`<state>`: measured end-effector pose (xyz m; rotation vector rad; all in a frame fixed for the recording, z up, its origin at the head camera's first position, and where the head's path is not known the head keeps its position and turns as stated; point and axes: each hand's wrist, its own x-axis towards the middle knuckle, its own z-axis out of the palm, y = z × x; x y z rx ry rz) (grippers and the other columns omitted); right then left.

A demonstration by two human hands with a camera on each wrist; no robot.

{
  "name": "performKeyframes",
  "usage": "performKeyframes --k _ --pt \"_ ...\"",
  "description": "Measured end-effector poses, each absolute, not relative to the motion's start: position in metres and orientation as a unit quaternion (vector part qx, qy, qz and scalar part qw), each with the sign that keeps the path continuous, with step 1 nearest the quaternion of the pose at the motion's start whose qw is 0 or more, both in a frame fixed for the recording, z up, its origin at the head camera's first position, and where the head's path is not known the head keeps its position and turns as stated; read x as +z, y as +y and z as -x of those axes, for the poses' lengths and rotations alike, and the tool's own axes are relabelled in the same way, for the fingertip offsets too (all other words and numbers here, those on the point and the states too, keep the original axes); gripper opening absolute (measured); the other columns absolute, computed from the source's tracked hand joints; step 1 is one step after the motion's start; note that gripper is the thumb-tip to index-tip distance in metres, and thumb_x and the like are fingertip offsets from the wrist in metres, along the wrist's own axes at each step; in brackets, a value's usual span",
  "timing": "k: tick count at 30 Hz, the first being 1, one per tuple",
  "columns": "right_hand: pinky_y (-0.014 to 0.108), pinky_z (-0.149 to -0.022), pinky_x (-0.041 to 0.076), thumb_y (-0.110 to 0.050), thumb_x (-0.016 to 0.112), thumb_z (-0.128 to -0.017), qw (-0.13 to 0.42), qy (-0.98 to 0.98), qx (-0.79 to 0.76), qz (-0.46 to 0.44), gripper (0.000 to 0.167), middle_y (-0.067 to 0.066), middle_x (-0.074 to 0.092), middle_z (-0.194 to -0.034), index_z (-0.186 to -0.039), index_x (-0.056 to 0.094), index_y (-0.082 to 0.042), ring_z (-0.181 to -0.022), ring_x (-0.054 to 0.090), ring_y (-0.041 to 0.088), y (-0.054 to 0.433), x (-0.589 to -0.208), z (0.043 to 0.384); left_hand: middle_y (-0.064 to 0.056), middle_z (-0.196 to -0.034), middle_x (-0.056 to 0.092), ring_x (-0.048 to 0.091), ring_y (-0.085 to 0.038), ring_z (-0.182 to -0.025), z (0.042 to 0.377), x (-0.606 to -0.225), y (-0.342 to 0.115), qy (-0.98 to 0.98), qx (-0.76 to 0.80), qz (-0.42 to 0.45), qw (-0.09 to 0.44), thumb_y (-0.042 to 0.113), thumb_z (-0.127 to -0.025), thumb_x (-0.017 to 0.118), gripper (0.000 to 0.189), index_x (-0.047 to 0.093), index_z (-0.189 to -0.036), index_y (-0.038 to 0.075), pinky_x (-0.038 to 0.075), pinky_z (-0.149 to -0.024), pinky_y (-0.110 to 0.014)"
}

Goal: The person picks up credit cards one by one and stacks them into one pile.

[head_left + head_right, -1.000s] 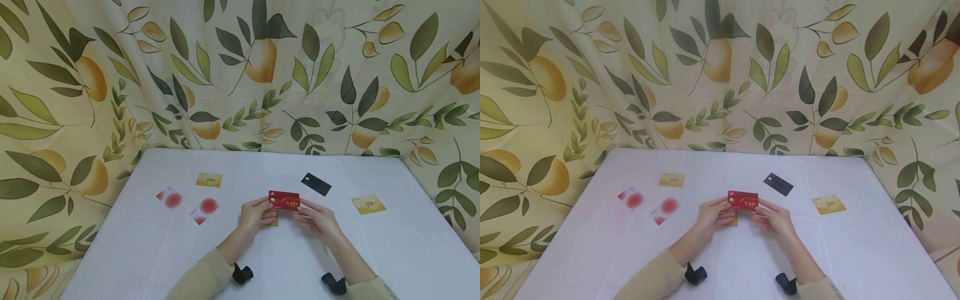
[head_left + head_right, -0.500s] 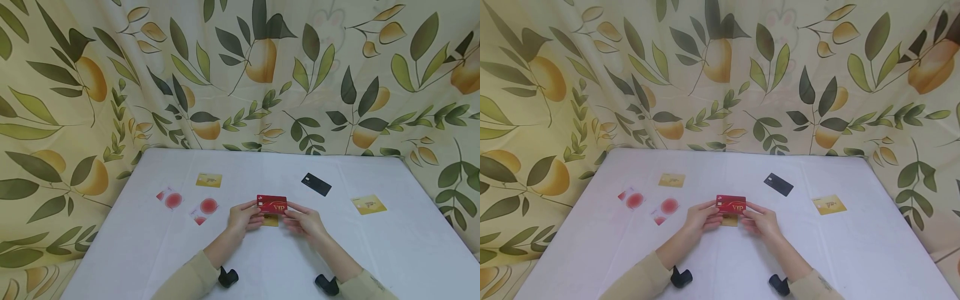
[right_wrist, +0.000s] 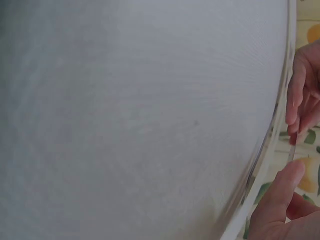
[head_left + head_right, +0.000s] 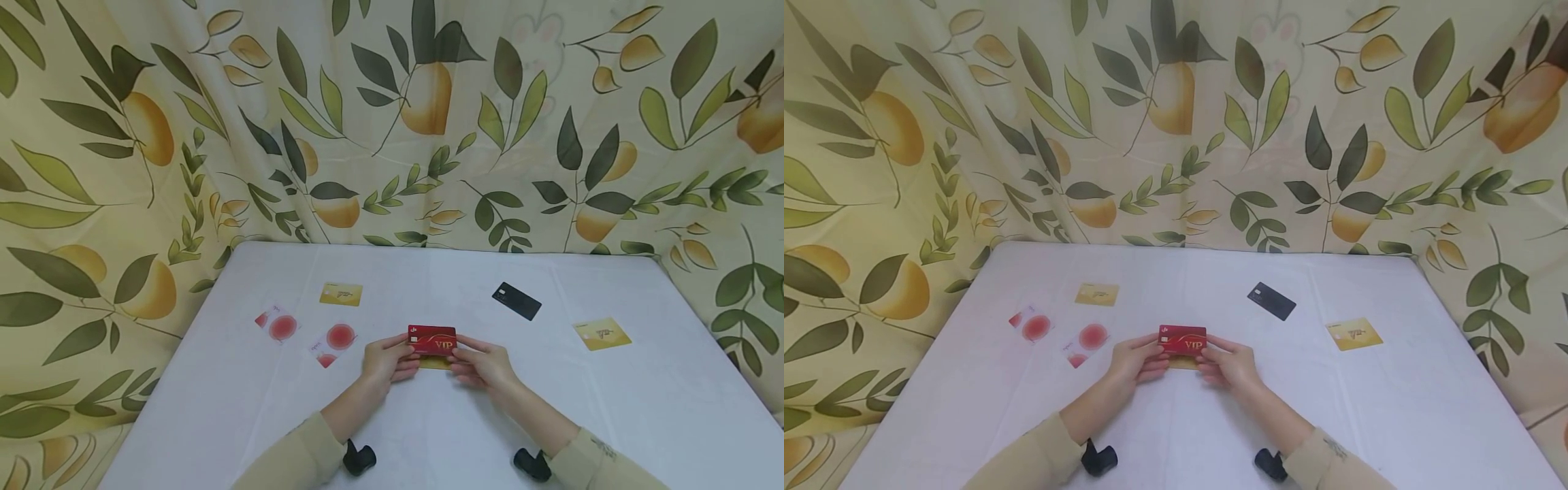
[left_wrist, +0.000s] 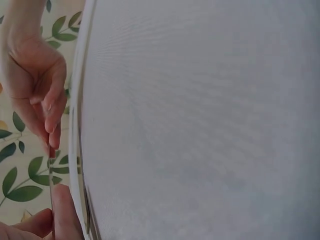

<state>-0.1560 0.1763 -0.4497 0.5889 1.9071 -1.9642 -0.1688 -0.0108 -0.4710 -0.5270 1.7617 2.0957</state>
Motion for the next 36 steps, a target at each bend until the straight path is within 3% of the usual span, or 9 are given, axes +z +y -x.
performKeyframes --k 36 --pt "0.024 -0.052 0.054 -0.016 0.062 -0.087 0.175 0.724 -0.633 -0.211 0.041 0.01 0.069 -0.075 -0.122 0.054 0.003 -0.055 0.064 0.016 0.172 -0.463 0.156 -0.012 -0.071 0.067 0.066 -0.019 -0.057 0.165 -0.481 -0.016 0.676 0.698 0.152 0.18 0.008 -0.085 0.063 0.029 0.062 -0.111 -0.004 0.056 -0.053 -0.03"
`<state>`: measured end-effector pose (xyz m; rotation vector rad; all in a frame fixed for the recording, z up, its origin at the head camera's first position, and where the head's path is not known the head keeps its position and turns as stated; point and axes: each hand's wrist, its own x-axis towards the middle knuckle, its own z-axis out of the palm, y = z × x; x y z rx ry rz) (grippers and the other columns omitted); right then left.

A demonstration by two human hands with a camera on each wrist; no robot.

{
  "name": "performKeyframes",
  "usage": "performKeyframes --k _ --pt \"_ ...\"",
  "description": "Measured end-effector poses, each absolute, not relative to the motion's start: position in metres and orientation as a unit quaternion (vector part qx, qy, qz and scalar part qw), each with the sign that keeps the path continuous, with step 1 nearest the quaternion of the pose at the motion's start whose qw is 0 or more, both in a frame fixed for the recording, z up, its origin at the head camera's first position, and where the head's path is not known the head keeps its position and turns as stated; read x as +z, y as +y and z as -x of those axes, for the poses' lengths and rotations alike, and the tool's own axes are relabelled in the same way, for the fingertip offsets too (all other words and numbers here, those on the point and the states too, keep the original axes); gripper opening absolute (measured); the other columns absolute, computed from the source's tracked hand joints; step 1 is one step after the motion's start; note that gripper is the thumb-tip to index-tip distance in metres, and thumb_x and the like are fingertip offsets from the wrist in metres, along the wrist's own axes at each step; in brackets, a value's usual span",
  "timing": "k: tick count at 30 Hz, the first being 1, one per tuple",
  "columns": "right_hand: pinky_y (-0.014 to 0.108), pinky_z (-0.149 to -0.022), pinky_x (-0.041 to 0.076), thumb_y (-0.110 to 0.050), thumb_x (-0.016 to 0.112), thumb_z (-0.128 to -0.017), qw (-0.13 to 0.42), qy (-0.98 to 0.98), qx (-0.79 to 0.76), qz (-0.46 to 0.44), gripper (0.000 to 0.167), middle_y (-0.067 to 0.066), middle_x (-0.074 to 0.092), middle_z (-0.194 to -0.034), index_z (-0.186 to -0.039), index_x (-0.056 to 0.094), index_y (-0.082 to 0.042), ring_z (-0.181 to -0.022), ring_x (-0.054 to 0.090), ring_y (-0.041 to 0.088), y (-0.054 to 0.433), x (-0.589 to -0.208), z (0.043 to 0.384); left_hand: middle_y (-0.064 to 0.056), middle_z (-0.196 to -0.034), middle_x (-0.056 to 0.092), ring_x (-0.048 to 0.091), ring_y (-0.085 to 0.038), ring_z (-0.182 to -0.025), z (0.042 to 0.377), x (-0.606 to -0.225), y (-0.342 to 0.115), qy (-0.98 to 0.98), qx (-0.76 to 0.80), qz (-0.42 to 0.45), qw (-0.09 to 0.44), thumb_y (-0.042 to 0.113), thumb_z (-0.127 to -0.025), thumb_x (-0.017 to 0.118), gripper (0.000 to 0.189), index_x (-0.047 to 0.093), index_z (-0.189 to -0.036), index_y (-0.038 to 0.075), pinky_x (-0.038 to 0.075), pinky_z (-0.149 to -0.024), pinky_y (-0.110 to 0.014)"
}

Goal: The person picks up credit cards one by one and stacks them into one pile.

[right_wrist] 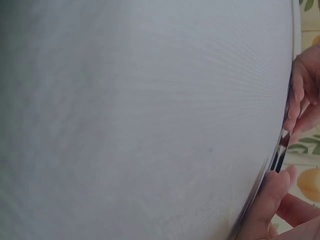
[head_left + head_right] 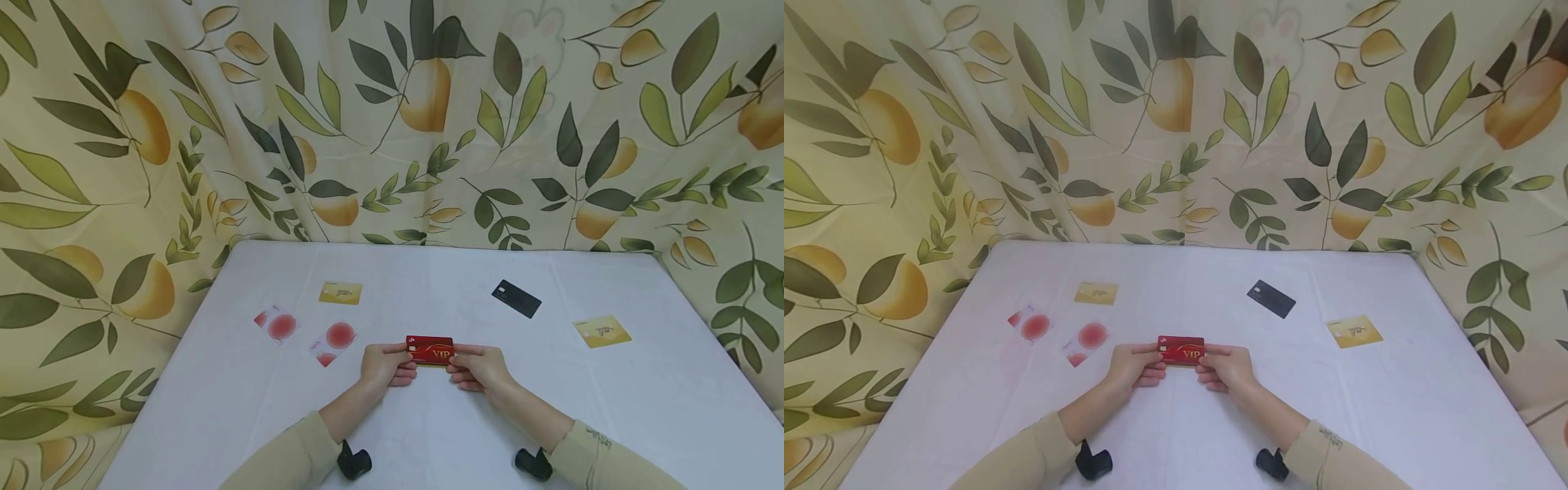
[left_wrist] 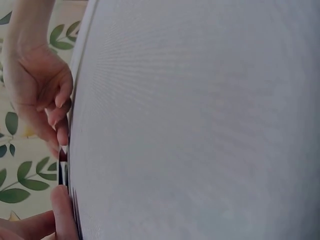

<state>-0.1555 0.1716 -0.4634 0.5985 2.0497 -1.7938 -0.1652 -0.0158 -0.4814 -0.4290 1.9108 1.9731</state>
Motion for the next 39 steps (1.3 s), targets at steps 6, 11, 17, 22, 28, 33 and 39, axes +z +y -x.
performKeyframes --k 6,11,17,22,28,33,39 --pt "0.019 -0.047 0.049 -0.015 0.063 -0.086 0.177 0.729 -0.628 -0.209 0.041 0.01 0.068 -0.073 -0.122 0.054 0.002 -0.048 0.059 0.011 0.172 -0.4635 0.1566 -0.012 -0.068 0.067 0.065 -0.017 -0.053 0.1669 -0.4842 -0.0162 0.68 0.699 0.139 0.174 0.004 -0.083 0.064 0.029 0.062 -0.11 -0.005 0.055 -0.05 -0.031" --pt "0.016 -0.043 0.043 -0.013 0.062 -0.086 0.18 0.731 -0.626 -0.205 0.039 0.01 0.068 -0.072 -0.122 0.055 0.002 -0.045 0.056 0.008 0.172 -0.4636 0.1576 -0.012 -0.067 0.066 0.065 -0.017 -0.052 0.1676 -0.4859 -0.0163 0.69 0.692 0.135 0.166 0.005 -0.082 0.065 0.026 0.062 -0.107 -0.004 0.055 -0.049 -0.03" --pt "0.015 -0.042 0.042 -0.013 0.063 -0.086 0.18 0.734 -0.622 -0.204 0.04 0.009 0.068 -0.071 -0.122 0.054 0.003 -0.044 0.055 0.008 0.1724 -0.4631 0.1581 -0.012 -0.066 0.066 0.065 -0.018 -0.052 0.1676 -0.4857 -0.0154 0.697 0.686 0.134 0.159 0.005 -0.082 0.066 0.023 0.063 -0.103 -0.004 0.055 -0.049 -0.031" --pt "0.015 -0.042 0.041 -0.013 0.064 -0.086 0.172 0.742 -0.618 -0.195 0.038 0.011 0.068 -0.07 -0.119 0.056 0.004 -0.043 0.054 0.008 0.1716 -0.4647 0.1572 -0.012 -0.066 0.066 0.064 -0.018 -0.051 0.1677 -0.4867 -0.0145 0.705 0.679 0.137 0.15 0.003 -0.08 0.066 0.021 0.063 -0.101 -0.003 0.055 -0.048 -0.032" --pt "0.015 -0.041 0.041 -0.012 0.064 -0.085 0.166 0.748 -0.613 -0.192 0.037 0.011 0.068 -0.069 -0.117 0.056 0.004 -0.043 0.054 0.008 0.1705 -0.4664 0.1575 -0.012 -0.062 0.065 0.063 -0.017 -0.048 0.1672 -0.4879 -0.0141 0.715 0.67 0.139 0.141 -0.001 -0.079 0.066 0.02 0.063 -0.099 -0.003 0.054 -0.046 -0.031" --pt "0.015 -0.041 0.041 -0.013 0.064 -0.085 0.163 0.762 -0.598 -0.189 0.036 0.009 0.067 -0.068 -0.116 0.056 0.003 -0.042 0.054 0.008 0.17 -0.4682 0.1583 -0.011 -0.061 0.064 0.063 -0.018 -0.048 0.1672 -0.4885 -0.014 0.724 0.662 0.137 0.139 0.002 -0.08 0.065 0.019 0.062 -0.099 -0.002 0.054 -0.046 -0.029" --pt "0.016 -0.042 0.043 -0.016 0.065 -0.084 0.161 0.773 -0.587 -0.18 0.038 0.008 0.067 -0.067 -0.116 0.056 0.003 -0.043 0.055 0.009 0.1704 -0.4684 0.1573 -0.012 -0.06 0.064 0.063 -0.018 -0.048 0.167 -0.4875 -0.0143 0.73 0.657 0.129 0.136 -0.001 -0.08 0.065 0.017 0.062 -0.096 -0.002 0.054 -0.046 -0.029"
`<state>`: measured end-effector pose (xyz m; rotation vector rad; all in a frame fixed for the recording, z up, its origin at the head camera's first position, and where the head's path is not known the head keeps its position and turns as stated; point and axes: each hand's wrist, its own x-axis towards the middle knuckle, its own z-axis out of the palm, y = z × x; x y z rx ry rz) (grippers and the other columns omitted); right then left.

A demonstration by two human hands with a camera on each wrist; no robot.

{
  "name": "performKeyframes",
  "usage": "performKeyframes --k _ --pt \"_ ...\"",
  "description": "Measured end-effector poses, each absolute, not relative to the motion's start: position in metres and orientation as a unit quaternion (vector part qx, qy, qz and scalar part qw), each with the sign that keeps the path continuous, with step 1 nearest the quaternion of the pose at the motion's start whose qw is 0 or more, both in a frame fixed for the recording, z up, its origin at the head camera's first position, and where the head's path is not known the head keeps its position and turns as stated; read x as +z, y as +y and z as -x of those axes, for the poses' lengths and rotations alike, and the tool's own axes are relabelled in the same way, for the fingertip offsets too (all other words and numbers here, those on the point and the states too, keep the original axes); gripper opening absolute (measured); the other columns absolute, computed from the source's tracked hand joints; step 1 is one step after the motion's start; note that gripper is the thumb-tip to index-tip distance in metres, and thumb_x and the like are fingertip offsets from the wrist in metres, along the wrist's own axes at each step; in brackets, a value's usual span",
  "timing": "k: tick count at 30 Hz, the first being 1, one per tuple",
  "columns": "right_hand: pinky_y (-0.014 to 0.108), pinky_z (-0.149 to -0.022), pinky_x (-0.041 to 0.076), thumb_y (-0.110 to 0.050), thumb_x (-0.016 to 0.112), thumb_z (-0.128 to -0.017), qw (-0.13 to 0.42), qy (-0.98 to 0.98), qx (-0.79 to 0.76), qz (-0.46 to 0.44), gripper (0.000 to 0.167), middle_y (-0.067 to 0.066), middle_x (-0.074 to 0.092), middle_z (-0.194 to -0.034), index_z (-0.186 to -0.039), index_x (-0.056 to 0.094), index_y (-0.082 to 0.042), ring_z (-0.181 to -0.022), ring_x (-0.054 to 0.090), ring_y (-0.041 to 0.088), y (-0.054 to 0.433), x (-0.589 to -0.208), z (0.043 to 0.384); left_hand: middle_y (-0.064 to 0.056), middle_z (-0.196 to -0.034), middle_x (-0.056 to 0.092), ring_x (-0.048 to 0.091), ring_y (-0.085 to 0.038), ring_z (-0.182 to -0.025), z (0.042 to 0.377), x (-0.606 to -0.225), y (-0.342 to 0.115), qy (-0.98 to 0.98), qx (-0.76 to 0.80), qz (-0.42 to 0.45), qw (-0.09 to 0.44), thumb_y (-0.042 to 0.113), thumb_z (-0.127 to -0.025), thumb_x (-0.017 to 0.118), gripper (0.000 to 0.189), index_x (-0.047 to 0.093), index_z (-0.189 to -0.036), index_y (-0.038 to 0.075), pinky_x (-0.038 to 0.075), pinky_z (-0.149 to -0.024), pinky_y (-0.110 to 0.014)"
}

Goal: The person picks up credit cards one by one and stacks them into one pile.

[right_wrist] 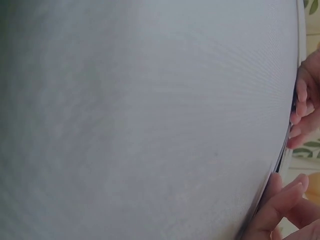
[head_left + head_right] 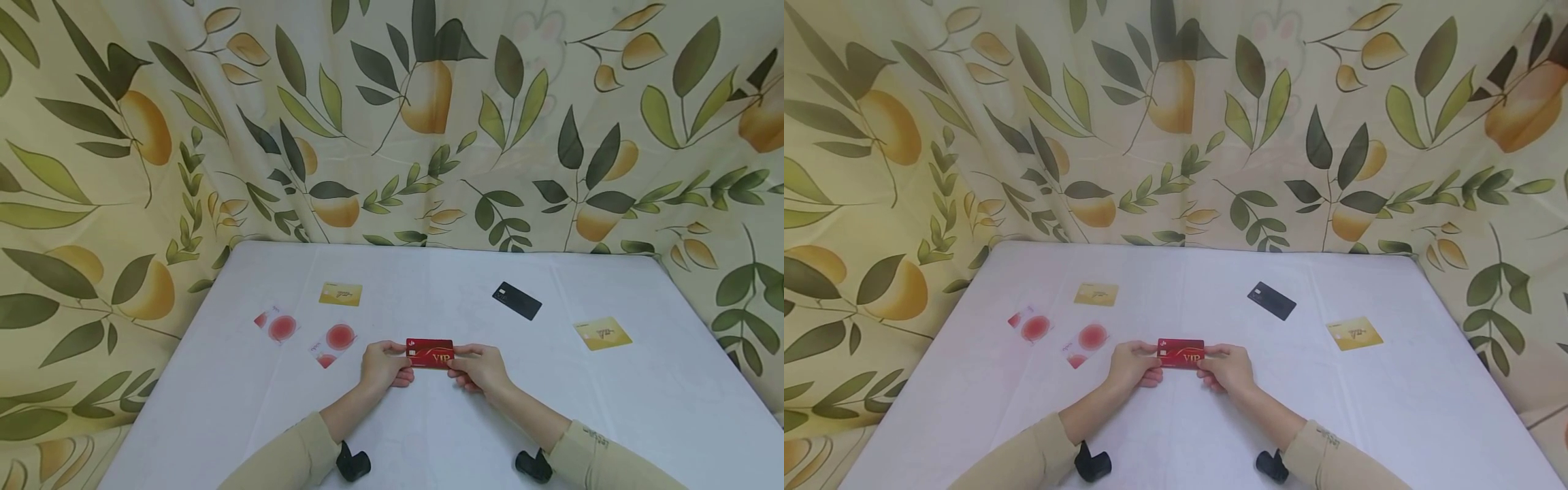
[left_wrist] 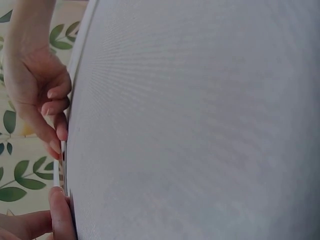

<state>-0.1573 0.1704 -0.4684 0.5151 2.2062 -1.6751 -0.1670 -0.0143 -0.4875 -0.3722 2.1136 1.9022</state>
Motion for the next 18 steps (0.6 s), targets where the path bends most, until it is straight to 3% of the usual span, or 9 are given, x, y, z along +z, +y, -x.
performKeyframes --k 18 --pt "0.024 -0.047 0.052 -0.014 0.066 -0.084 0.148 0.771 -0.595 -0.173 0.036 0.01 0.066 -0.066 -0.113 0.056 0.005 -0.051 0.063 0.017 0.1708 -0.4702 0.156 -0.011 -0.059 0.064 0.063 -0.019 -0.048 0.1664 -0.4864 -0.0133 0.734 0.653 0.128 0.136 0.001 -0.081 0.065 0.018 0.061 -0.098 -0.001 0.054 -0.046 -0.029"
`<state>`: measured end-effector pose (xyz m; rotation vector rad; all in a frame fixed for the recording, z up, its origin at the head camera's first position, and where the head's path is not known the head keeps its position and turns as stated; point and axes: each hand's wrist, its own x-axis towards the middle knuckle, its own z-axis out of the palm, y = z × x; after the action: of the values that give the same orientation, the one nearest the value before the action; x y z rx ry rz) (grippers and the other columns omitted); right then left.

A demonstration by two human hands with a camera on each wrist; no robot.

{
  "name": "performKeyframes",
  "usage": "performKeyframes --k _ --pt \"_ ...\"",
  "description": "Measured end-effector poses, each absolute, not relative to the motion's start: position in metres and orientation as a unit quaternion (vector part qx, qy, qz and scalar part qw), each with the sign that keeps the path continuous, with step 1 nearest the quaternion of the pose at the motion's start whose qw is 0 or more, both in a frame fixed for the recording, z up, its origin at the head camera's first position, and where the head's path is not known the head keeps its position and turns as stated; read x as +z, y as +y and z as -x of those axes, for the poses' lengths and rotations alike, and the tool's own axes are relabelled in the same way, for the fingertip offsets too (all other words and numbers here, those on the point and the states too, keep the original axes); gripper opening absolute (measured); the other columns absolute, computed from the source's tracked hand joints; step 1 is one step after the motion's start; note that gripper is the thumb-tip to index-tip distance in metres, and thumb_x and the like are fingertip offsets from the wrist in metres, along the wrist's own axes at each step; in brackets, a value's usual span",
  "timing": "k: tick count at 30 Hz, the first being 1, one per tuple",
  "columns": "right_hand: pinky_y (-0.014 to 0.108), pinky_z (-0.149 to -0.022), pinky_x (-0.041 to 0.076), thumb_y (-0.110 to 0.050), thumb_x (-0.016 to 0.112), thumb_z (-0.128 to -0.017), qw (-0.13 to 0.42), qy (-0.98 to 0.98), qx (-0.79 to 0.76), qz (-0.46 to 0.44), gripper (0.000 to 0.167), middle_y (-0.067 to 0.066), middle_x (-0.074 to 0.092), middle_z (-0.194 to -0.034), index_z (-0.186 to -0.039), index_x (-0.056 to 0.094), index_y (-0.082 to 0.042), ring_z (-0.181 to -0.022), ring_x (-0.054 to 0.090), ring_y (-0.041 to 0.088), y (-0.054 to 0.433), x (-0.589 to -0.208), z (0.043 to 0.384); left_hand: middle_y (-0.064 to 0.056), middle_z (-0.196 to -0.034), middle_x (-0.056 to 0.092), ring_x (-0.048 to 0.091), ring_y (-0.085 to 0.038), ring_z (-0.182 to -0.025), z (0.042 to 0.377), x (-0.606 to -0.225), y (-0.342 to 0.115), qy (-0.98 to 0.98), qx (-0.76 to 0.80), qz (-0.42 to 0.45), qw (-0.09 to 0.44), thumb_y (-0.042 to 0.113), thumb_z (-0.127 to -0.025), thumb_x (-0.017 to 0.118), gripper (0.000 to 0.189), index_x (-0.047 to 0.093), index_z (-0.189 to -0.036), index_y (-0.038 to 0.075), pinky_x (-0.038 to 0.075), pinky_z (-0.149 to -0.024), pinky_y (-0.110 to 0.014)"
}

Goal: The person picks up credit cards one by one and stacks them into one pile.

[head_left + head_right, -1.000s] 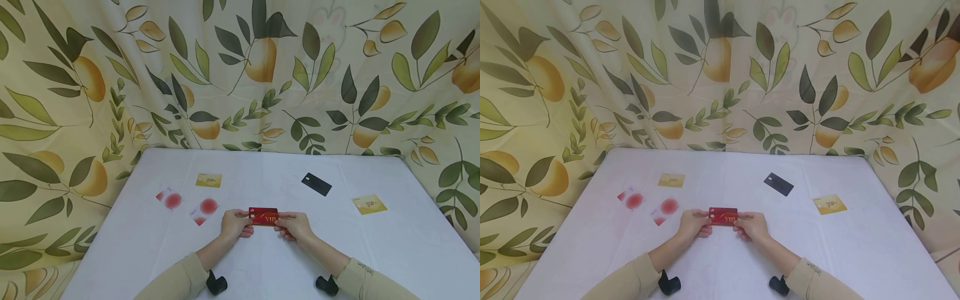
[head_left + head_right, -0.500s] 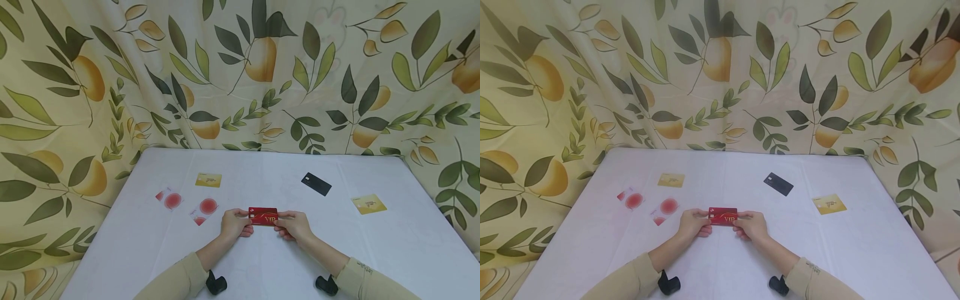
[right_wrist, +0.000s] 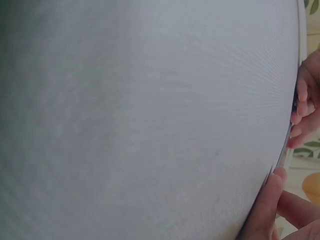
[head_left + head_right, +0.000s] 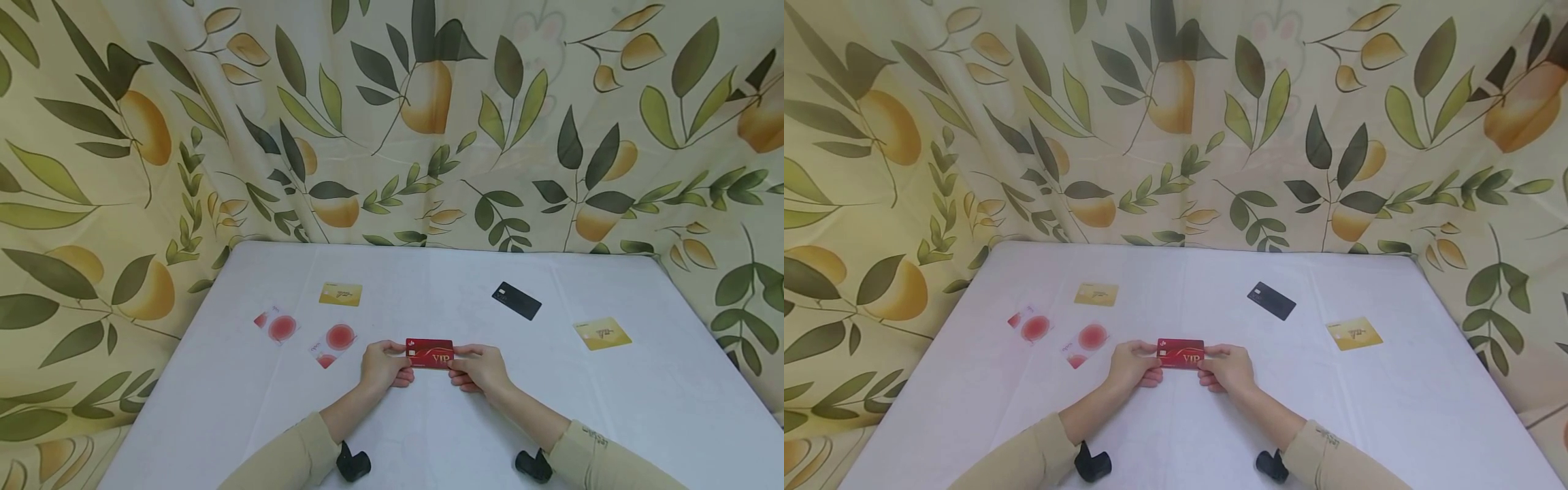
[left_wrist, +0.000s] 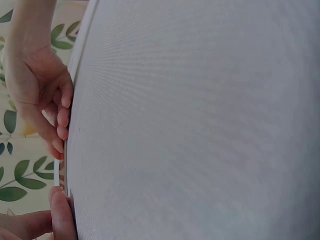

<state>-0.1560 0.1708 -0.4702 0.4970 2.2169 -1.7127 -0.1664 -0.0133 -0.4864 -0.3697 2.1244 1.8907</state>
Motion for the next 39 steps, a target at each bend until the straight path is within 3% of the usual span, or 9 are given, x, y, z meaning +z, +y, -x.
performKeyframes --k 17,26,39 --pt "0.025 -0.048 0.053 -0.014 0.064 -0.085 0.158 0.762 -0.601 -0.184 0.038 0.009 0.066 -0.066 -0.118 0.054 0.002 -0.05 0.062 0.016 0.171 -0.464 0.156 -0.011 -0.059 0.063 0.063 -0.018 -0.048 0.165 -0.486 -0.015 0.73 0.655 0.14 0.137 0.001 -0.081 0.064 0.023 0.059 -0.103 0.0 0.054 -0.046 -0.029" --pt "0.019 -0.048 0.05 -0.017 0.06 -0.088 0.156 0.736 -0.629 -0.196 0.039 0.005 0.067 -0.074 -0.12 0.051 0.002 -0.052 0.06 0.011 0.188 -0.444 0.159 -0.009 -0.061 0.063 0.061 -0.015 -0.046 0.177 -0.475 -0.015 0.694 0.687 0.163 0.143 0.008 -0.083 0.063 0.021 0.058 -0.102 -0.001 0.055 -0.049 -0.031" --pt "0.025 -0.067 0.056 -0.017 0.055 -0.091 0.174 0.663 -0.693 -0.224 0.05 -0.003 0.066 -0.084 -0.134 0.038 0.001 -0.074 0.066 0.012 0.23 -0.429 0.17 -0.01 -0.07 0.065 0.062 -0.014 -0.051 0.214 -0.451 0.013 0.69 0.693 0.124 0.166 0.01 -0.084 0.062 0.015 0.06 -0.097 0.002 0.057 -0.056 -0.029"
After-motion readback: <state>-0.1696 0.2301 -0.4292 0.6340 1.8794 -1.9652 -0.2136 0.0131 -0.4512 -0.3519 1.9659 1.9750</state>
